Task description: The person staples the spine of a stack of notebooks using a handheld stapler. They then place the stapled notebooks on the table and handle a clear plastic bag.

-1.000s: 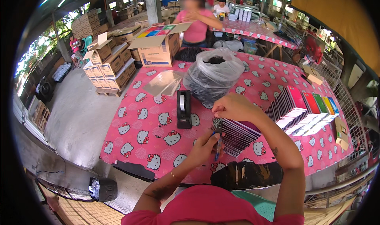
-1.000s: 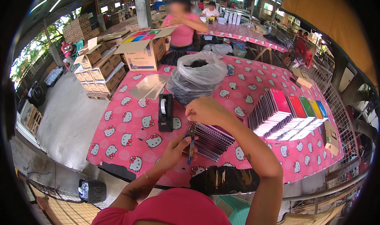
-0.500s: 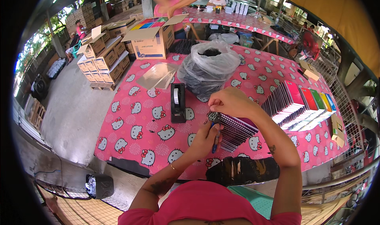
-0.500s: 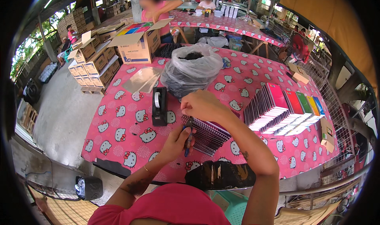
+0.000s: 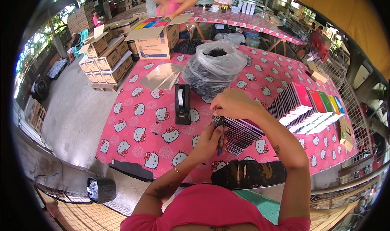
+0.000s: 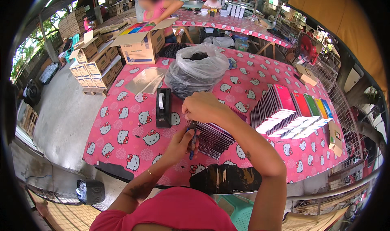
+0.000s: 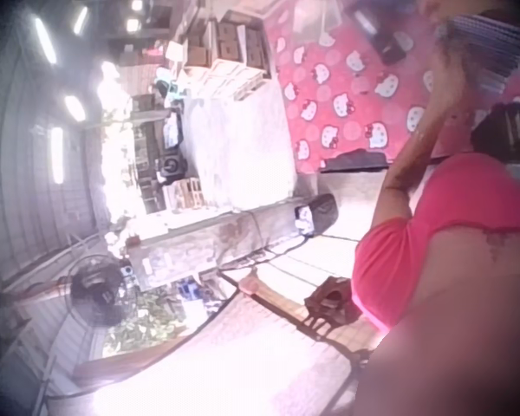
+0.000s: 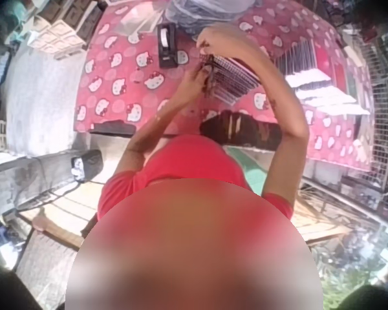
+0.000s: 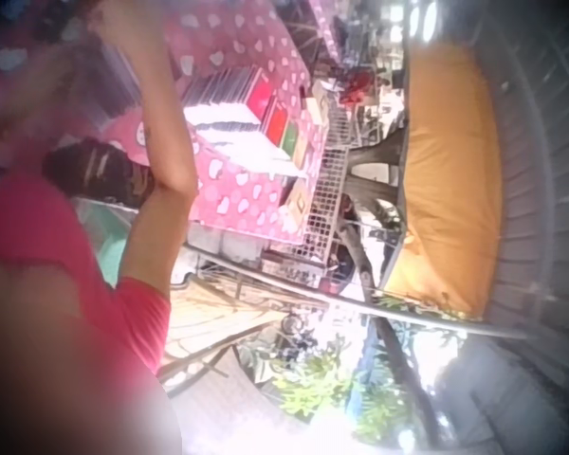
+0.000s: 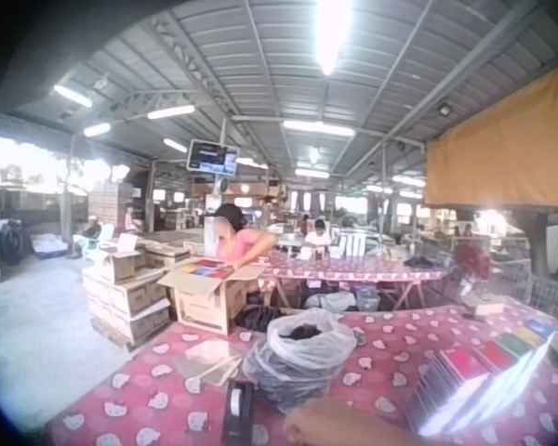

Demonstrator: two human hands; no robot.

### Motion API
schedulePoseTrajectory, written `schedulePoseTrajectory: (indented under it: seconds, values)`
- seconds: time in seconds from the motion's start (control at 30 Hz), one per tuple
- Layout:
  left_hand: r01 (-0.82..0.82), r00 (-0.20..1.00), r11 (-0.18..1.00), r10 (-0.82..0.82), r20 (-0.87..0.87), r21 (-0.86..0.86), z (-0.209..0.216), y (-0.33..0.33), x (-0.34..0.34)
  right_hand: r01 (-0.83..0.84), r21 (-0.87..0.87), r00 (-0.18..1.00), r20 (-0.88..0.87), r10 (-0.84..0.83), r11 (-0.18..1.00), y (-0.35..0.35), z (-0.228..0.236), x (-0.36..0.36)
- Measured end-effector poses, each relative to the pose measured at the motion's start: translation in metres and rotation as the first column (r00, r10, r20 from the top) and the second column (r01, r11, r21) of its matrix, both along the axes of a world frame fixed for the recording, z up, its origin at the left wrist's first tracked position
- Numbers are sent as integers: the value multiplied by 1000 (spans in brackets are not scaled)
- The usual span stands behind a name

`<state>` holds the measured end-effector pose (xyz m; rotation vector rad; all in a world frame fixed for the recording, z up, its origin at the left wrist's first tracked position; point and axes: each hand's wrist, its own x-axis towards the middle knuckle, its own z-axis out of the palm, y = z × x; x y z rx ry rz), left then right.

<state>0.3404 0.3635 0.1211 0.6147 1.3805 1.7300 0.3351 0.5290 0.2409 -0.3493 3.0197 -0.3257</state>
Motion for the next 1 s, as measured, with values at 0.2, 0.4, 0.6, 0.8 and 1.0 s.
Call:
schedulePoseTrajectory:
  seconds: [0.2,0.4,0.6,0.8,1.0]
  values:
    - [-80,996,995,78,52,53,0,1,8,2,-31,999,-34,-3,1000,4,-10,1]
    - [7,997,1000,-7,-79,6,1,-4,3,27,-50,999,-21,-28,998,4,-7,1]
    - [3,1000,1000,-3,11,-5,-4,-9,13,-117,-83,974,-205,98,990,6,-18,1]
    - [-31,999,999,32,31,-15,-8,-1,7,-76,-71,995,57,80,995,-2,-13,-7]
    - [25,1000,999,-25,-13,32,-16,2,8,-104,-63,993,-55,100,993,1,-19,-7]
